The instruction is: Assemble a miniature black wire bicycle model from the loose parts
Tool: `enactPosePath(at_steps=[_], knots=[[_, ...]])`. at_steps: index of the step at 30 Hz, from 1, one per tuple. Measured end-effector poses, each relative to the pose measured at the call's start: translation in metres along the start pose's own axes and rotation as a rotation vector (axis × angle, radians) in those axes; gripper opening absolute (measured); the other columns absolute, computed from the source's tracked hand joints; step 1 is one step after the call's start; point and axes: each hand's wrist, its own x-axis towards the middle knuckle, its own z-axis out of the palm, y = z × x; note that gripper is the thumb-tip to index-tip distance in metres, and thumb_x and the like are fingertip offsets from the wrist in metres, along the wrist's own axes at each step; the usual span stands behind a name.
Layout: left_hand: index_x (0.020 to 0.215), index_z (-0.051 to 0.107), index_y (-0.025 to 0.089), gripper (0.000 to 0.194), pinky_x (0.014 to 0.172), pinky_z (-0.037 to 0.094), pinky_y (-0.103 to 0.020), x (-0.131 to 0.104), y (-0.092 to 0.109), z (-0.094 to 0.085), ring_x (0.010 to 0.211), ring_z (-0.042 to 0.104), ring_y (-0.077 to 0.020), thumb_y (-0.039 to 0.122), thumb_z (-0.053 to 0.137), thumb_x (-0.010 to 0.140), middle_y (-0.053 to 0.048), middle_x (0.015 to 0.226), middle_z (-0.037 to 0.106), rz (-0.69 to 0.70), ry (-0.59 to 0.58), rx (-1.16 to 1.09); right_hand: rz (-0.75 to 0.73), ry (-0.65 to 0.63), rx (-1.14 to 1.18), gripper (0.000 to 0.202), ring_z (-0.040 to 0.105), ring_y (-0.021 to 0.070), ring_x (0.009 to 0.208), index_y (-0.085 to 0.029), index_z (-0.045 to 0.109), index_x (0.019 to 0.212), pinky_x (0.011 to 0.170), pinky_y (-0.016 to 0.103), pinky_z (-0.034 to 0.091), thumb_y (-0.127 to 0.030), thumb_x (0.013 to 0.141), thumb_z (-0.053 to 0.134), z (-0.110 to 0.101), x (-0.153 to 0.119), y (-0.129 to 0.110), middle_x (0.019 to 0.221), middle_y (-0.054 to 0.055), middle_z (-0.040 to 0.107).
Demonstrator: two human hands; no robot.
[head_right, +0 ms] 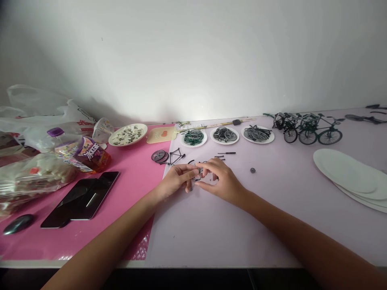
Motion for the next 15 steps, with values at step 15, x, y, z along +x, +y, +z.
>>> enactPosePath(at_steps=[15], knots=[[0.098,0.074,0.015,0.048,0.055,0.030,-0.025,-0.0018,0.0025,0.0001,0.051,0.054,-0.0085,0.054,0.089,0.074,0.001,0.067,0.067,-0.050,-0.041,-0.030,0.112,-0.017,0.110,0.043,0.061,0.0172,0.072,-0.031,0.073,0.130,0.061,0.033,0.057,-0.040,0.089,0.081,-0.0020,0.0004,-0.0025,0.090,0.003,0.067]])
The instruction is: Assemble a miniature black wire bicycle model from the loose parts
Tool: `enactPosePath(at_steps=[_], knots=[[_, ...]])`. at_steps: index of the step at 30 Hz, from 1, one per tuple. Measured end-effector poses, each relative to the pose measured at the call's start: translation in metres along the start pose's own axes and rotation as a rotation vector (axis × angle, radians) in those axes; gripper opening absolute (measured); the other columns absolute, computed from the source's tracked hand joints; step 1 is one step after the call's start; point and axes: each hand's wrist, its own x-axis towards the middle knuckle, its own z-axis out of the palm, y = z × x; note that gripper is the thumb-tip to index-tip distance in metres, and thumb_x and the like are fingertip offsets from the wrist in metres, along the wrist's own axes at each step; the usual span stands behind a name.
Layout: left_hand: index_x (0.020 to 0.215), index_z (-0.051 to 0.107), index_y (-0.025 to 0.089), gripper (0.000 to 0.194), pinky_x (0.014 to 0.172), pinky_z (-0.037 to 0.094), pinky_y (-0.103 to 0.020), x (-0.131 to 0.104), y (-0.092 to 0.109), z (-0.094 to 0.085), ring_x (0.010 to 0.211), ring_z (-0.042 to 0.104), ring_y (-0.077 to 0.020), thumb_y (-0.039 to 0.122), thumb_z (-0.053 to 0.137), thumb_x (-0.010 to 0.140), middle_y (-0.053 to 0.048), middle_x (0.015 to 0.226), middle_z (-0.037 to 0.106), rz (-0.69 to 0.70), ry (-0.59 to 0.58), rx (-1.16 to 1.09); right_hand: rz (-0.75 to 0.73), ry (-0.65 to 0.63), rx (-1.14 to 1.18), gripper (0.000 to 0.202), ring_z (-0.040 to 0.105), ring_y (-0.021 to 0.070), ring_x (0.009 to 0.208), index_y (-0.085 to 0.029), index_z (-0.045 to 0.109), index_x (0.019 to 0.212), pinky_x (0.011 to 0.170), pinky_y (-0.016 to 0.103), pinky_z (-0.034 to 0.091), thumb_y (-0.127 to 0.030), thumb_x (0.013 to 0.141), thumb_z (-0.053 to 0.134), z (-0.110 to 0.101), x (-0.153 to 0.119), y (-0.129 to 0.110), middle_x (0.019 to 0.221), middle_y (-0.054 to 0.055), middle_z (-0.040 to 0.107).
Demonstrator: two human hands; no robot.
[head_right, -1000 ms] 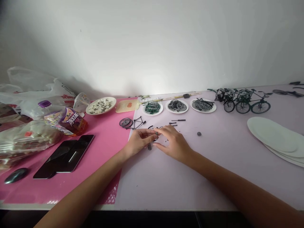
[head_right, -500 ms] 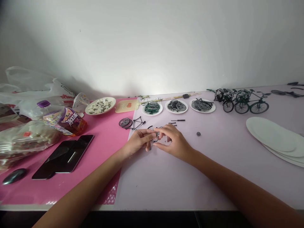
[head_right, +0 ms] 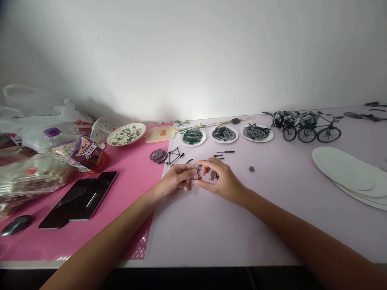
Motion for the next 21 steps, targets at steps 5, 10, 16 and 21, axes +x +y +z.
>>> enactPosePath(at_steps=[5,10,16,21], knots=[[0.096,0.073,0.015,0.045,0.054,0.025,-0.026,0.0010,-0.0015,-0.0011,0.050,0.053,-0.0085,0.054,0.087,0.077,0.002,0.063,0.064,0.017,-0.010,0.014,0.018,-0.033,0.019,0.044,0.061,0.0175,0.073,-0.031,0.073,0.131,0.061,0.033,0.056,-0.040,0.089,0.081,-0.0015,0.0013,-0.0014,0.091,0.003,0.069],[0.095,0.075,0.013,0.041,0.055,0.025,-0.026,0.0017,-0.0019,-0.0032,0.050,0.051,-0.0077,0.050,0.085,0.081,0.002,0.057,0.061,0.028,-0.032,0.007,0.024,-0.034,0.029,0.045,0.062,0.0180,0.076,-0.032,0.073,0.133,0.062,0.033,0.056,-0.041,0.089,0.082,-0.0010,0.0013,0.0000,0.093,0.003,0.070],[0.101,0.073,0.014,0.050,0.056,0.031,-0.026,0.0003,-0.0002,-0.0025,0.051,0.053,-0.0065,0.044,0.095,0.067,0.001,0.075,0.070,-0.001,-0.002,-0.023,0.017,-0.029,0.010,0.046,0.063,0.0171,0.077,-0.032,0.072,0.133,0.064,0.031,0.057,-0.038,0.089,0.083,-0.0012,0.0011,-0.0001,0.096,0.003,0.070],[0.101,0.071,0.015,0.049,0.059,0.038,-0.027,-0.0003,0.0006,-0.0007,0.051,0.049,-0.0059,0.042,0.094,0.067,0.002,0.074,0.069,-0.015,0.018,-0.019,0.005,-0.039,0.015,0.046,0.065,0.0167,0.077,-0.030,0.072,0.132,0.061,0.029,0.057,-0.037,0.088,0.084,-0.0010,0.0003,0.0014,0.098,0.004,0.070]])
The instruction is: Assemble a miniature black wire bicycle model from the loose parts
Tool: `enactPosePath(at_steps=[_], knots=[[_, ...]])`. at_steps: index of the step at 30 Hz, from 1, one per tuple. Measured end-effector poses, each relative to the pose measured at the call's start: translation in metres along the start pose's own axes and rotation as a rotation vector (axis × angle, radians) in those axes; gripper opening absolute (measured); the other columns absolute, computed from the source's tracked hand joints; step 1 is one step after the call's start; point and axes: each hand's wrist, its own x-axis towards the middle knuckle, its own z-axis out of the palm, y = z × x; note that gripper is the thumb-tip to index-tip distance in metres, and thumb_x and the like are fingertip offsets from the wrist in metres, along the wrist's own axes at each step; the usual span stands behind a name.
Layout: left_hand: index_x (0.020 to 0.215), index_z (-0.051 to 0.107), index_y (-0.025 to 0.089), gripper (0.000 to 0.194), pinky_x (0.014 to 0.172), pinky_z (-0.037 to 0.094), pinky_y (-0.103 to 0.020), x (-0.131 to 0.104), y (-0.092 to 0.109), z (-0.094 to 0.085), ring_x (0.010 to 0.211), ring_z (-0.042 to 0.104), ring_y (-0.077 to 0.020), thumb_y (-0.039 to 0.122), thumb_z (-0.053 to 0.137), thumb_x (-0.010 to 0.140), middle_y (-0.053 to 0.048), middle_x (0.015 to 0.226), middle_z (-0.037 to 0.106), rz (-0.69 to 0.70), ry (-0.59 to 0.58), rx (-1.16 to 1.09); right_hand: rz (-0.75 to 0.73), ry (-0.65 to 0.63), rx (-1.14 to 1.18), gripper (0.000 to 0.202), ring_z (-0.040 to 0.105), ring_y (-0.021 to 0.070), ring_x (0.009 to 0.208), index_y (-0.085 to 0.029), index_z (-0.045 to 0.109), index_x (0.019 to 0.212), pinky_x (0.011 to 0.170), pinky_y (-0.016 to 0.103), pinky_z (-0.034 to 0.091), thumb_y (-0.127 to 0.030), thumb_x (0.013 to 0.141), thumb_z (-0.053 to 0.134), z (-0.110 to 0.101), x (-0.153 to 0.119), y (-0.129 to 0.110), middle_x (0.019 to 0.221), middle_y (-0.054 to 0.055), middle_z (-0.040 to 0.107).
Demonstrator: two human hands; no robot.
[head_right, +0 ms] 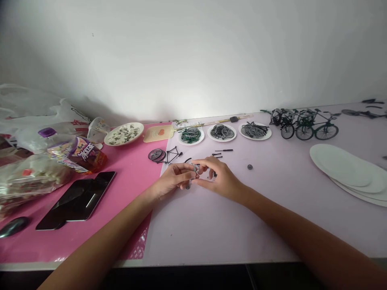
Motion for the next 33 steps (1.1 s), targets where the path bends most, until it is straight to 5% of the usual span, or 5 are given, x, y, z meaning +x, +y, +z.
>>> enactPosePath(at_steps=[14,20,26,29,33], knots=[[0.102,0.072,0.014,0.051,0.057,0.038,-0.027,0.000,-0.001,-0.001,0.050,0.050,-0.0058,0.041,0.095,0.065,-0.002,0.081,0.074,0.012,-0.005,-0.022,0.082,-0.035,0.012,0.044,0.068,0.0191,0.084,-0.030,0.072,0.128,0.064,0.030,0.055,-0.037,0.087,0.084,-0.003,0.001,-0.002,0.099,0.004,0.070],[0.102,0.071,0.015,0.053,0.055,0.039,-0.027,0.000,0.002,0.000,0.050,0.050,-0.0058,0.040,0.097,0.064,-0.002,0.084,0.074,0.027,0.040,-0.064,0.191,-0.009,0.080,0.082,0.068,0.0208,0.086,-0.030,0.048,0.154,0.067,0.032,0.056,-0.049,0.084,0.087,-0.004,0.001,-0.001,0.106,0.005,0.071],[0.098,0.071,0.015,0.059,0.048,0.028,-0.025,0.004,0.005,-0.005,0.046,0.042,-0.0031,0.049,0.099,0.060,-0.002,0.084,0.074,0.083,0.178,-0.071,0.028,0.025,-0.109,0.013,0.066,0.0245,0.094,-0.026,0.075,0.108,0.082,0.040,0.055,-0.031,0.100,0.065,-0.007,0.005,0.006,0.096,0.006,0.073],[0.097,0.071,0.015,0.063,0.046,0.022,-0.025,0.007,0.004,-0.008,0.043,0.039,-0.0020,0.054,0.100,0.058,-0.003,0.087,0.074,0.108,0.219,-0.055,-0.069,-0.008,-0.259,0.011,0.063,0.0288,0.105,-0.027,0.078,0.104,0.098,0.049,0.051,-0.025,0.096,0.070,-0.006,0.006,0.016,0.096,0.006,0.075],[0.096,0.072,0.014,0.064,0.045,0.024,-0.025,0.010,0.003,-0.010,0.042,0.039,-0.0020,0.059,0.098,0.058,-0.003,0.087,0.074,0.128,0.224,-0.037,-0.131,-0.053,-0.369,0.016,0.060,0.0290,0.105,-0.028,0.081,0.105,0.100,0.049,0.049,-0.021,0.096,0.069,-0.002,0.005,0.021,0.095,0.006,0.076]])
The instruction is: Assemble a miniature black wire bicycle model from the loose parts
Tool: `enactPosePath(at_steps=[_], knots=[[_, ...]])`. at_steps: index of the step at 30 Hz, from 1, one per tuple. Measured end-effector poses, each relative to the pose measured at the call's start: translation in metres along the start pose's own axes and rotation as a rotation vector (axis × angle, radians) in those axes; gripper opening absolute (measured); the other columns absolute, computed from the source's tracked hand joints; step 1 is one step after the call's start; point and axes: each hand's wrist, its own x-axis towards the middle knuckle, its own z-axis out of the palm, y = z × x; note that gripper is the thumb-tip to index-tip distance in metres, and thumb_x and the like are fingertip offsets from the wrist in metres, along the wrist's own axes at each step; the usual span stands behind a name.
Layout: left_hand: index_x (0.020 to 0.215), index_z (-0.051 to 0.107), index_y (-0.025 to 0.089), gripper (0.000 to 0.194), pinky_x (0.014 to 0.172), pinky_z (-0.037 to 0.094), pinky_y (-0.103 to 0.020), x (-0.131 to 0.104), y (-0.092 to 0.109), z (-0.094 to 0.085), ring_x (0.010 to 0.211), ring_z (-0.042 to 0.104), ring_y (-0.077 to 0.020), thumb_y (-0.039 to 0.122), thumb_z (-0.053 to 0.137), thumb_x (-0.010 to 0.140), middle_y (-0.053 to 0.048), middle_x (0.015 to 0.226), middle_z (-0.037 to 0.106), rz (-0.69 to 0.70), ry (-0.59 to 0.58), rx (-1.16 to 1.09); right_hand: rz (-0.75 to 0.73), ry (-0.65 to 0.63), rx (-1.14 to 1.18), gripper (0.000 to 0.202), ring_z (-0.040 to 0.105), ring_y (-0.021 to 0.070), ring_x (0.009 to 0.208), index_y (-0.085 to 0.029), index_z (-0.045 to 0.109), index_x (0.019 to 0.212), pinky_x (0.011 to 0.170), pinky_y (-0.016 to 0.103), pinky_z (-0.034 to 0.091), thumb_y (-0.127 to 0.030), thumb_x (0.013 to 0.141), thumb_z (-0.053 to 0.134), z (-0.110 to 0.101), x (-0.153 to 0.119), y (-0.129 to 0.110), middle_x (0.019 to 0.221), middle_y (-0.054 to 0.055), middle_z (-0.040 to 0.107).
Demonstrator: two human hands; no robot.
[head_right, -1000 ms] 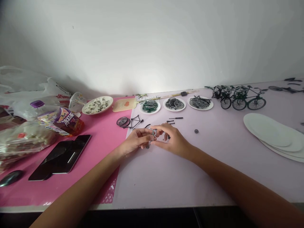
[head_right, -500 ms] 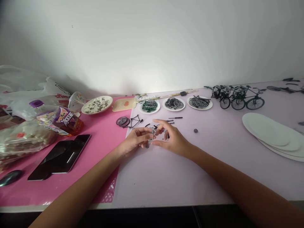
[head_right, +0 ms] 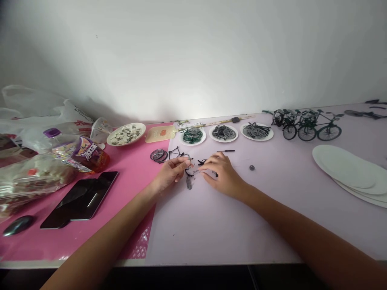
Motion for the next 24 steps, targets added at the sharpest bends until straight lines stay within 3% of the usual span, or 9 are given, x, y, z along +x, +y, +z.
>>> enactPosePath(at_steps=[6,14,20,24], knots=[[0.092,0.070,0.015,0.054,0.048,0.030,-0.026,-0.001,0.003,0.000,0.043,0.041,-0.0030,0.052,0.097,0.063,-0.005,0.089,0.076,-0.012,0.011,-0.004,-0.032,-0.010,-0.039,0.020,0.059,0.0290,0.105,-0.028,0.082,0.100,0.098,0.047,0.048,-0.016,0.095,0.068,-0.002,0.000,-0.008,0.093,0.005,0.077],[0.091,0.069,0.014,0.046,0.051,0.033,-0.028,-0.003,0.004,-0.001,0.048,0.042,-0.0035,0.042,0.095,0.065,-0.009,0.100,0.077,-0.036,0.019,-0.041,0.151,0.083,-0.051,0.018,0.062,0.0321,0.102,-0.026,0.079,0.098,0.090,0.049,0.051,-0.024,0.099,0.061,-0.010,0.004,0.006,0.094,0.008,0.079],[0.089,0.070,0.015,0.044,0.051,0.030,-0.028,-0.003,0.002,0.000,0.052,0.039,-0.0060,0.039,0.096,0.063,0.001,0.074,0.061,-0.032,0.040,-0.041,0.214,0.086,-0.047,0.026,0.060,0.0354,0.108,-0.027,0.082,0.099,0.094,0.055,0.050,-0.017,0.093,0.059,-0.013,0.003,0.013,0.097,0.009,0.078],[0.088,0.070,0.015,0.043,0.052,0.030,-0.027,-0.003,0.001,0.000,0.053,0.040,-0.0058,0.039,0.096,0.064,0.003,0.070,0.056,-0.036,0.031,-0.043,0.179,0.037,-0.036,0.037,0.058,0.0350,0.108,-0.029,0.083,0.081,0.094,0.056,0.050,-0.006,0.087,0.054,-0.013,0.001,0.022,0.101,0.008,0.077]])
